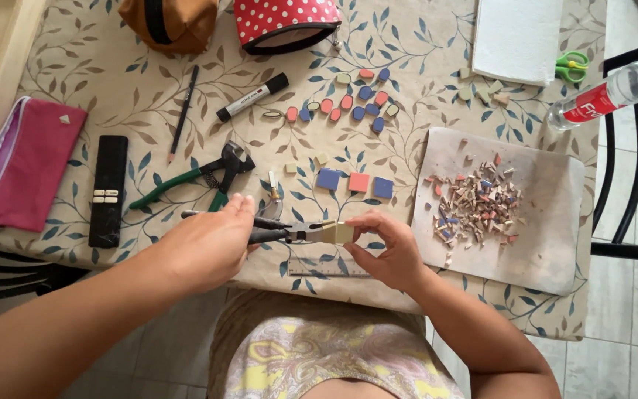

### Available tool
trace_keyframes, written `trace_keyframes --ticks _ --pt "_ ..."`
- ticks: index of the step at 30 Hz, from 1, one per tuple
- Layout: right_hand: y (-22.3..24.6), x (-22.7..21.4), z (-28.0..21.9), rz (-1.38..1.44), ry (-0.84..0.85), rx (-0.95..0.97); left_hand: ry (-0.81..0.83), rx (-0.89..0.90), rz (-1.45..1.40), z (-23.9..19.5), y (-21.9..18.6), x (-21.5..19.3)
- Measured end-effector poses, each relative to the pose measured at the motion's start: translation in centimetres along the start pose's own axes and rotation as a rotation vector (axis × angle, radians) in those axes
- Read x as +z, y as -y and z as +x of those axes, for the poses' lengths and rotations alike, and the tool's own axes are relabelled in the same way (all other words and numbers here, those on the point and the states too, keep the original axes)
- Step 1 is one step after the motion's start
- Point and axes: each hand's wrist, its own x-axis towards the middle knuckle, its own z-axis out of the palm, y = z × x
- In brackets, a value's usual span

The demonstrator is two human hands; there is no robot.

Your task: The person uses pliers to cut and shape small, colorful rectangular pieces on a table. They then use a small tool to scrape or carve the edges of these pieces, creating shavings that are collected on a white sheet.

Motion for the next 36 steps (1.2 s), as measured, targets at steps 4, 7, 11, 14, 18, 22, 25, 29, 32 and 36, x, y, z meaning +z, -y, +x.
trace_keyframes --ticks 4,7,11,14,18,22,25,29,32,36 --pt "0.1 0.0 -0.1 -0.037 -0.012 -0.026 -0.017 0.02 0.023 0.3 0.0 0.3" --pt "0.3 0.0 -0.1 -0.085 -0.029 -0.026 -0.016 0.01 0.034 0.5 0.1 0.4" --pt "0.2 0.0 -0.3 -0.127 -0.056 -0.024 -0.019 0.031 0.068 1.3 0.3 1.1" --pt "0.5 -0.2 -0.2 -0.139 -0.038 -0.021 0.006 0.026 0.06 1.3 -0.1 0.8" --pt "0.4 -0.4 -0.1 -0.108 -0.035 0.007 0.055 -0.003 0.004 1.4 -0.5 -0.1" --pt "-0.4 -0.7 -0.2 -0.086 -0.014 -0.052 0.084 -0.006 -0.007 1.7 -0.2 0.1" --pt "0.5 -0.6 0.3 -0.154 -0.02 -0.044 0.08 -0.006 0.006 1.9 -0.2 0.2" --pt "0.8 -0.5 0.6 -0.223 -0.006 -0.071 0.097 -0.007 0.0 2.1 0.1 0.5" --pt "0.6 -0.7 0.9 -0.237 -0.012 -0.071 0.076 0.017 0.005 2.0 0.1 0.5" --pt "0.7 -0.3 1.1 -0.195 -0.019 -0.056 0.079 0.009 0.016 1.7 0.3 0.5"
